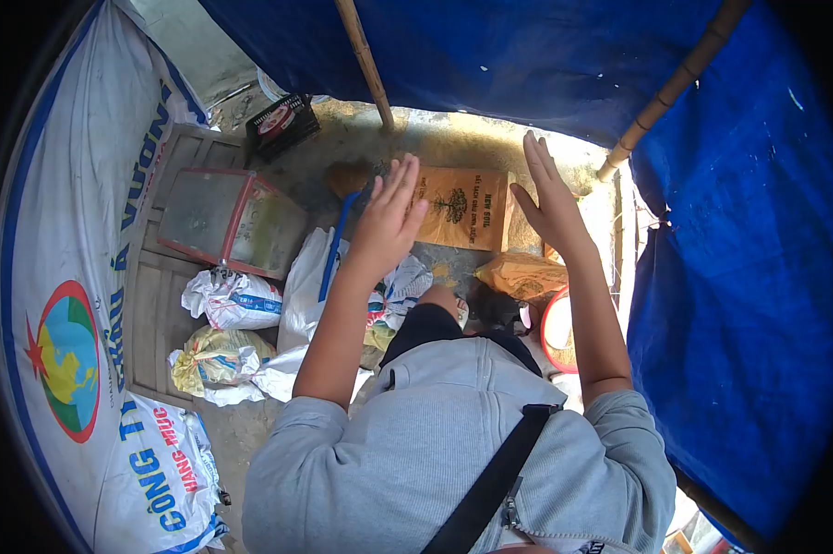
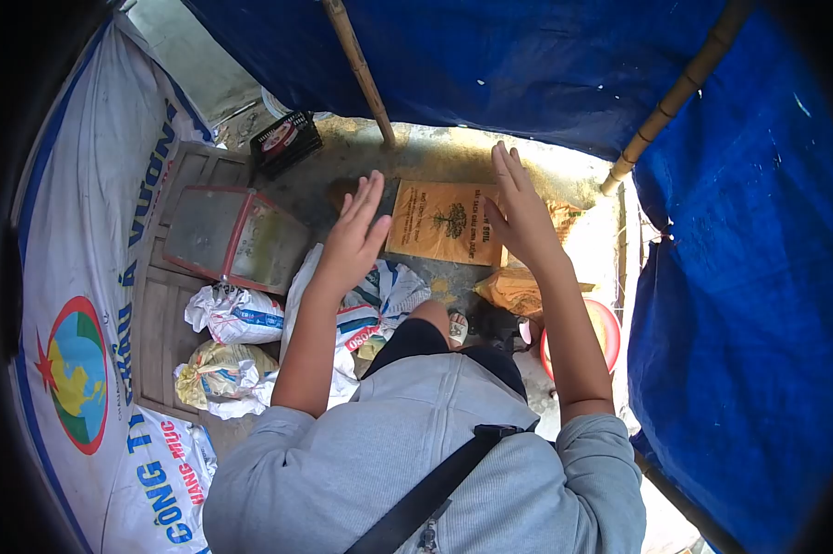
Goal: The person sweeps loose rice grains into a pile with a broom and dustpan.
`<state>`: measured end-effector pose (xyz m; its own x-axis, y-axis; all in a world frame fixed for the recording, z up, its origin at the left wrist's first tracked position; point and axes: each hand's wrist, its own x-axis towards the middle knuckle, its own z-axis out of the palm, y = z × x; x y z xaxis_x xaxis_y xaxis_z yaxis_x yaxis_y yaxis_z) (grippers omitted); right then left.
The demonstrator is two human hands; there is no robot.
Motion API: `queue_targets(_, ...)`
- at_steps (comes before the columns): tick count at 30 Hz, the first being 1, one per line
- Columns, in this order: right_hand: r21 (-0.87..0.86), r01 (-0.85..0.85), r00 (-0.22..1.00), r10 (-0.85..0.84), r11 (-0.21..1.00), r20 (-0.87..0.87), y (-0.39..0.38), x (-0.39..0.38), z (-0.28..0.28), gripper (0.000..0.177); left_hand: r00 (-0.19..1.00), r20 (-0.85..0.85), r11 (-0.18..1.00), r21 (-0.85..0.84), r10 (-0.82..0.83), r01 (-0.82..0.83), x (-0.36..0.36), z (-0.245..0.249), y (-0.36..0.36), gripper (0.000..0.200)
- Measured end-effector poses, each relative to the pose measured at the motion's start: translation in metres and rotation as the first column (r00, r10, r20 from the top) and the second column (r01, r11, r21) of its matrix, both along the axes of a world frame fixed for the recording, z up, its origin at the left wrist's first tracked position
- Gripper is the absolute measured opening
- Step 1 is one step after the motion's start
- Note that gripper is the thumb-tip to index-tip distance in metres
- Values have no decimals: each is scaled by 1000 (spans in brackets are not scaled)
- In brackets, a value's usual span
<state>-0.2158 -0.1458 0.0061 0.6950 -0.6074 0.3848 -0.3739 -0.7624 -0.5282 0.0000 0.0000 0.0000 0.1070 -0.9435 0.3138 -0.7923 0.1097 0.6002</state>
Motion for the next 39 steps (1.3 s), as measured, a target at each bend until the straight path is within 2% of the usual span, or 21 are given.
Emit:
queue_targets(2,47,38,999,-37,998,-15,8,-3,-5,66,997,-24,997,36,76,-75,6,-2,16,52)
queue_targets(3,1,37,999,-37,999,-8,-33,-6,-6,66,997,-22,997,-10,76,-76,6,-9,-21,52)
queue_targets(6,26,37,999,-36,999,-26,-40,-11,-21,66,991,-15,987,94,132,-130,8,-17,-13,52)
queue_targets(9,4,15,1000,-15,1000,-20,-57,-17,-28,66,988,4,982,117,152,-151,7,-20,-16,52)
queue_targets(13,-12,124,989,-123,992,87,-69,-45,-37,65,993,-26,988,103,119,-116,8,-33,-33,51)
queue_targets(16,-10,241,969,-239,971,66,-73,-81,-46,64,992,49,989,80,120,-124,5,-39,-56,51)
queue_targets(20,8,403,913,-402,915,74,-77,-118,-43,60,996,51,995,63,70,-73,-2,-29,-74,51)
queue_targets(23,-4,463,884,-461,886,77,-68,-132,-40,59,997,53,995,89,48,-52,4,-28,-86,50)
queue_targets(25,22,420,905,-421,907,63,-59,-133,-37,59,988,109,990,73,109,-117,8,-26,-93,51)
queue_targets(28,73,379,923,-383,923,47,-64,-118,-38,60,987,96,990,40,132,-136,9,-14,-95,51)
queue_targets(31,84,274,958,-280,958,68,-88,-72,-46,59,978,93,982,-24,188,-186,20,-5,-78,51)
queue_targets(34,-5,77,995,-76,997,62,-97,6,-43,59,958,78,961,-36,276,-274,55,-11,-52,52)
queue_targets(38,100,-234,972,229,967,58,-87,108,-47,60,881,2,881,-4,474,-474,108,-32,-4,52)
queue_targets(39,99,-266,964,261,959,56,-86,131,-50,60,865,0,865,-5,503,-503,121,-40,6,52)
